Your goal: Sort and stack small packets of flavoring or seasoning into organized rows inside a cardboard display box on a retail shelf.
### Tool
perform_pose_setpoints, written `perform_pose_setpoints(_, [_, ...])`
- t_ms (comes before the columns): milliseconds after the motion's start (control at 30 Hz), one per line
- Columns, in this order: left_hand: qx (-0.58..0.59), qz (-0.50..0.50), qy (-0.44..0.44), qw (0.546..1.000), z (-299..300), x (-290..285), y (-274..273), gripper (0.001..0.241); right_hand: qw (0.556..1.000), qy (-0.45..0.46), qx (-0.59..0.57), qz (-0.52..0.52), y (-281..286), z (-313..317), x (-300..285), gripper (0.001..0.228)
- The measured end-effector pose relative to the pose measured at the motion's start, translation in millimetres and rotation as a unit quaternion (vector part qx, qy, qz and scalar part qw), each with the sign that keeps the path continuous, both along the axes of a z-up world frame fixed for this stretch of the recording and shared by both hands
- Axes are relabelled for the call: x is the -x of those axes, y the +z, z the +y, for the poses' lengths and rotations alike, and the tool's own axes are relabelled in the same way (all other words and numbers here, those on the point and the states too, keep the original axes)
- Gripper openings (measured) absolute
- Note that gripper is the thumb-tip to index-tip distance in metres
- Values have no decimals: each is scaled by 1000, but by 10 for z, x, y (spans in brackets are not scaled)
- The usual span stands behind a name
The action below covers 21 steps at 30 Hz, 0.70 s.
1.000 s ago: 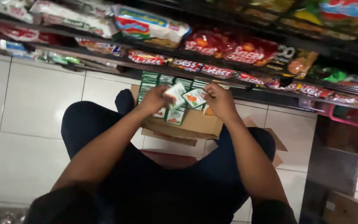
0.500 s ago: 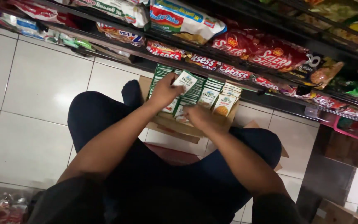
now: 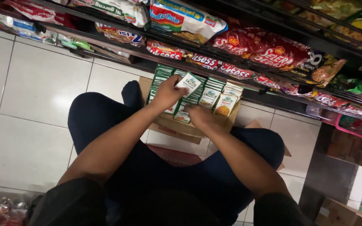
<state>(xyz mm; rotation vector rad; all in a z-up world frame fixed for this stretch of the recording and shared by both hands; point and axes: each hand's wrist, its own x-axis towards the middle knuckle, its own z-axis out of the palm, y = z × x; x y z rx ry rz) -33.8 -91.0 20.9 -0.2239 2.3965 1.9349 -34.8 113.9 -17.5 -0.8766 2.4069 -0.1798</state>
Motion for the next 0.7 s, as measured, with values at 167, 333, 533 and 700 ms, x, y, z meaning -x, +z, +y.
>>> perform_pose_setpoints(167, [13, -21, 0, 1000, -6, 1, 43, 29, 997, 27, 13, 69, 95, -17, 22, 25])
perform_pose_setpoints(333, [17, -43, 3, 999, -3, -5, 53, 29, 998, -25, 29, 55, 374, 24, 251, 24])
perform_pose_setpoints(533, [-6, -72, -26, 997, 21, -2, 36, 29, 947, -262, 177, 48, 752, 231, 603, 27])
perform_pose_setpoints(700, [-39, -44, -72, 996, 65, -11, 46, 34, 902, -235, 358, -56, 888, 164, 519, 37])
